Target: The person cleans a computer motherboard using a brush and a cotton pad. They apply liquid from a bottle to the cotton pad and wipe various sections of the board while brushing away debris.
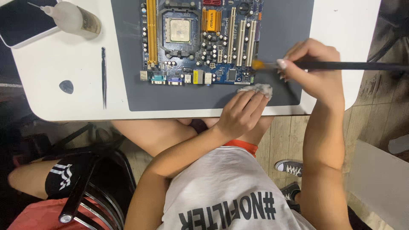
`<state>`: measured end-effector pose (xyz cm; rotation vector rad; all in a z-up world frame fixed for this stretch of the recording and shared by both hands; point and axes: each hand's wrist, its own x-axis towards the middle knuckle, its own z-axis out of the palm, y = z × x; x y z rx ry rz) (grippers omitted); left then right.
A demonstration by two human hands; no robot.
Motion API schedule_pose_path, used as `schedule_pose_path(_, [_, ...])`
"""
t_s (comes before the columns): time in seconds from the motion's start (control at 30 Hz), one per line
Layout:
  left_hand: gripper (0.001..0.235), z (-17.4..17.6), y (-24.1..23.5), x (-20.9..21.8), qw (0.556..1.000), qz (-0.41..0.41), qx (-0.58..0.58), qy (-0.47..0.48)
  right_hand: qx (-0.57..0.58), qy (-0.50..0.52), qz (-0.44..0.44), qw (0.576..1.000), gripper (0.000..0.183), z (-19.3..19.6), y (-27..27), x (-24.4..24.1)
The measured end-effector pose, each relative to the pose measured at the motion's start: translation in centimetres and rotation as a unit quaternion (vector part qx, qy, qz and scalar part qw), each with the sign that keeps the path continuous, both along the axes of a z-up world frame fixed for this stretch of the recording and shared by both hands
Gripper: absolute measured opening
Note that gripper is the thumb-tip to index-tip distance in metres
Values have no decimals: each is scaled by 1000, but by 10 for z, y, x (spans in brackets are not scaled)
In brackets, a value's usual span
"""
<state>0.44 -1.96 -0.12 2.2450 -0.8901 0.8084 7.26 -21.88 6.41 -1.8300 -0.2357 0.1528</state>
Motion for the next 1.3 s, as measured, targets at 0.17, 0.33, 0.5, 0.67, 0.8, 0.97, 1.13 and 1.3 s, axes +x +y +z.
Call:
schedule_pose_path(0.17, [8,-4,14,-7,1000,-10,-8,-7,120,5,-99,988,22,-27,-13,9])
schedule_pose_path(0.33, [9,6,44,-15,999,22,4,-27,64,-45,-41,996,39,-21,10,27])
schedule_pose_path(0.5, [12,22,93,-28,984,116,-66,122,-127,-177,9,976,17,-12,39,58])
schedule_pose_path(0.67, [30,37,138,-34,884,210,-287,303,-164,-186,27,969,22,-36,43,101])
schedule_pose_path(0.8, [31,15,160,-24,794,225,-460,328,-216,-148,-1,965,26,-44,45,114])
schedule_pose_path(0.97, [26,-1,170,-1,761,207,-513,338,-243,-141,-1,960,33,-52,35,120])
schedule_pose_path(1.13, [25,-3,171,11,749,205,-550,308,-218,-93,2,971,38,-49,32,118])
schedule_pose_path(1.3, [24,3,170,16,755,183,-564,279,-236,37,-47,970,37,-42,34,113])
